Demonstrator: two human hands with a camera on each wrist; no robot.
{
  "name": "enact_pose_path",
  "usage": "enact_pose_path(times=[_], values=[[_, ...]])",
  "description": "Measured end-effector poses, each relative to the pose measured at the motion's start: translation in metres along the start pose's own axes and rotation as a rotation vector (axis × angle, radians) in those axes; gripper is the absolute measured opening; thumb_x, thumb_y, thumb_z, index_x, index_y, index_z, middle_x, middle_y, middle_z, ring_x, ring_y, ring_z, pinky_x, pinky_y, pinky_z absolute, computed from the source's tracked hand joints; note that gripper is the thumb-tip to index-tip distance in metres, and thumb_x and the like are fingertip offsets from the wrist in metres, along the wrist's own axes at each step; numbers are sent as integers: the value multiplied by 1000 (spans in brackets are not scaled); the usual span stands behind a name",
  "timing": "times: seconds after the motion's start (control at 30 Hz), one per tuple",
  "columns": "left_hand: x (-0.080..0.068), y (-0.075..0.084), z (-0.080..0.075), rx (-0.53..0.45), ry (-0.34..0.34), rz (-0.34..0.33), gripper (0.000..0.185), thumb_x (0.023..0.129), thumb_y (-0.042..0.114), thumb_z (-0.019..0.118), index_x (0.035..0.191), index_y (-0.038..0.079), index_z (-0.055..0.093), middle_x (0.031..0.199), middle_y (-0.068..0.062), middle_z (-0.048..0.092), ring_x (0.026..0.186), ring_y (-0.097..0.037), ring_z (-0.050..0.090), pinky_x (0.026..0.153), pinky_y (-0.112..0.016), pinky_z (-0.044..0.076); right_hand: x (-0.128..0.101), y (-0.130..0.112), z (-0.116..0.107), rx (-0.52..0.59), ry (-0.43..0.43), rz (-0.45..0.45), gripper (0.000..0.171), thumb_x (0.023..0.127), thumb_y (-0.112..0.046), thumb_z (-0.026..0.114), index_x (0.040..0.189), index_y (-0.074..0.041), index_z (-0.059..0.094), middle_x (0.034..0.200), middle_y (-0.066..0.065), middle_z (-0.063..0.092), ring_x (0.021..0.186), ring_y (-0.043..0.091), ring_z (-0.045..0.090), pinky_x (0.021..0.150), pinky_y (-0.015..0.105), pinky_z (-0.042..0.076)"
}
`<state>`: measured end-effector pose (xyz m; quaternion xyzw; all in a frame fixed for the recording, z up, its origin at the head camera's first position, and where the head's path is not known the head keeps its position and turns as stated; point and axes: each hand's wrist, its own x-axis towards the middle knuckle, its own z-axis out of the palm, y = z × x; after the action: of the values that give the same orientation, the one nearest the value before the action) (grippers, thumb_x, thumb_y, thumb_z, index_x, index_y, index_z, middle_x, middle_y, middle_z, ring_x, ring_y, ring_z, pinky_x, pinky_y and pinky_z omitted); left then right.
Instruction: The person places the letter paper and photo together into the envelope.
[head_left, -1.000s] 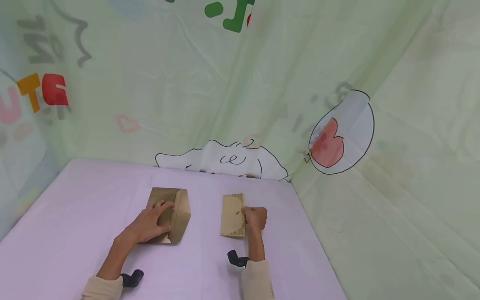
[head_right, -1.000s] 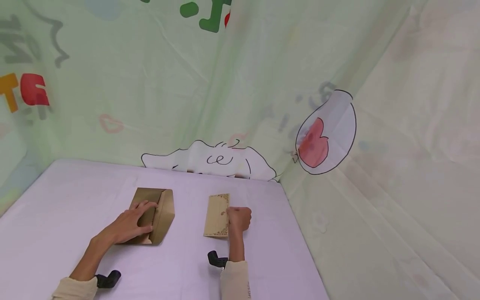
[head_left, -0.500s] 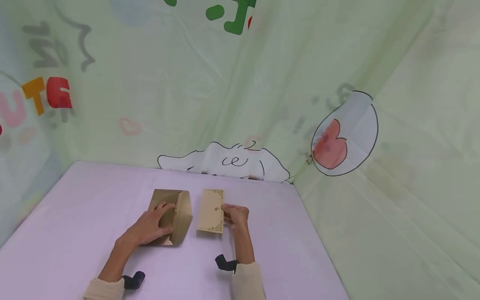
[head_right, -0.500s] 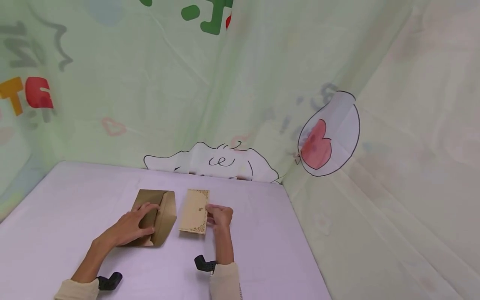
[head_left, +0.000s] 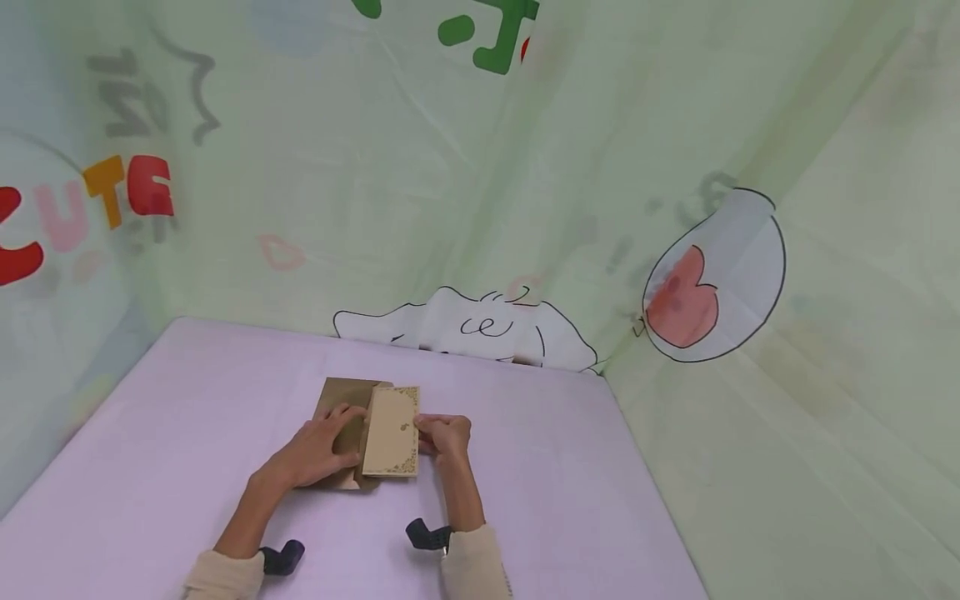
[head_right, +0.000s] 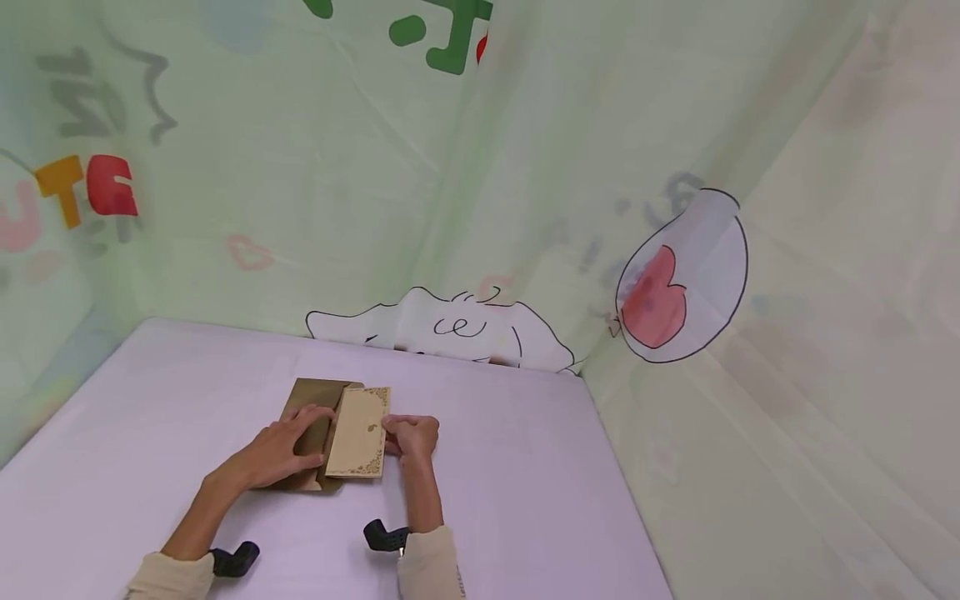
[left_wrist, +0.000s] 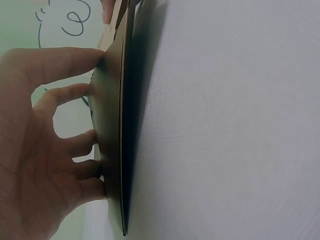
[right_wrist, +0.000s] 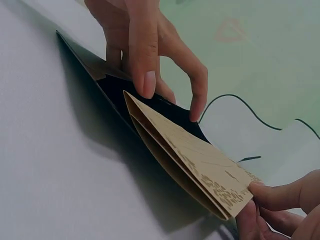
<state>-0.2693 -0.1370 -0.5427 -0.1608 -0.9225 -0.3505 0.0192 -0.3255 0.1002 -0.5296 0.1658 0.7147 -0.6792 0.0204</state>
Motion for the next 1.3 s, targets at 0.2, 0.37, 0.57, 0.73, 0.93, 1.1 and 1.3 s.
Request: enact_pose_path(times=[0.2, 0.37, 0.57, 0.73, 0.93, 1.1, 1.3], values=[[1, -1, 3, 15, 5, -2, 68, 95, 33, 78, 157, 16, 54, 163, -24, 51, 146, -54, 53, 115, -76, 42, 0, 1, 6, 1, -13, 7, 12, 89, 2, 85, 99, 8, 82, 81, 12, 82, 63, 10, 72, 51, 22, 57], [3, -2, 2, 25, 21, 6, 68, 94, 30, 76, 157, 15, 55, 161, -23, 53, 143, -52, 55, 114, -75, 43, -2, 0, 14, 1, -30, -11, 8, 88, 4, 84, 95, 7, 83, 80, 14, 81, 63, 10, 73, 51, 22, 58], [0, -3, 1, 19, 6, -8, 70, 94, 32, 77, 158, 16, 53, 162, -22, 52, 143, -52, 55, 115, -75, 43, -10, 2, 28, -18, -49, -93, 8, 85, 10, 83, 92, 12, 81, 73, 16, 79, 57, 8, 70, 48, 21, 57], [0, -2, 2, 16, 6, 3, 69, 94, 32, 78, 156, 15, 55, 160, -19, 53, 145, -50, 54, 115, -75, 43, -11, 5, 45, -135, -33, -159, 6, 84, 9, 84, 89, 10, 82, 68, 13, 77, 49, 6, 66, 48, 21, 57], [3, 2, 3, 15, 1, 16, 67, 93, 31, 78, 155, 16, 57, 159, -18, 55, 144, -49, 56, 115, -74, 43, -19, 0, 59, -224, -43, -229, 4, 83, 10, 84, 85, 10, 81, 70, 20, 77, 49, 20, 74, 51, 29, 61], [4, 5, 7, 15, -19, 8, 65, 94, 33, 78, 154, 16, 57, 160, -19, 54, 146, -50, 54, 116, -74, 42, -8, 14, 65, -276, -13, -325, 6, 79, 8, 84, 75, 5, 81, 63, 15, 75, 43, 14, 69, 45, 28, 58], [3, 8, 7, 28, -20, 2, 67, 93, 29, 79, 155, 16, 57, 158, -18, 55, 142, -47, 57, 114, -72, 44, 33, 49, 77, -364, 38, -349, 14, 77, 2, 83, 66, -6, 81, 56, 4, 71, 36, 8, 61, 40, 28, 53]])
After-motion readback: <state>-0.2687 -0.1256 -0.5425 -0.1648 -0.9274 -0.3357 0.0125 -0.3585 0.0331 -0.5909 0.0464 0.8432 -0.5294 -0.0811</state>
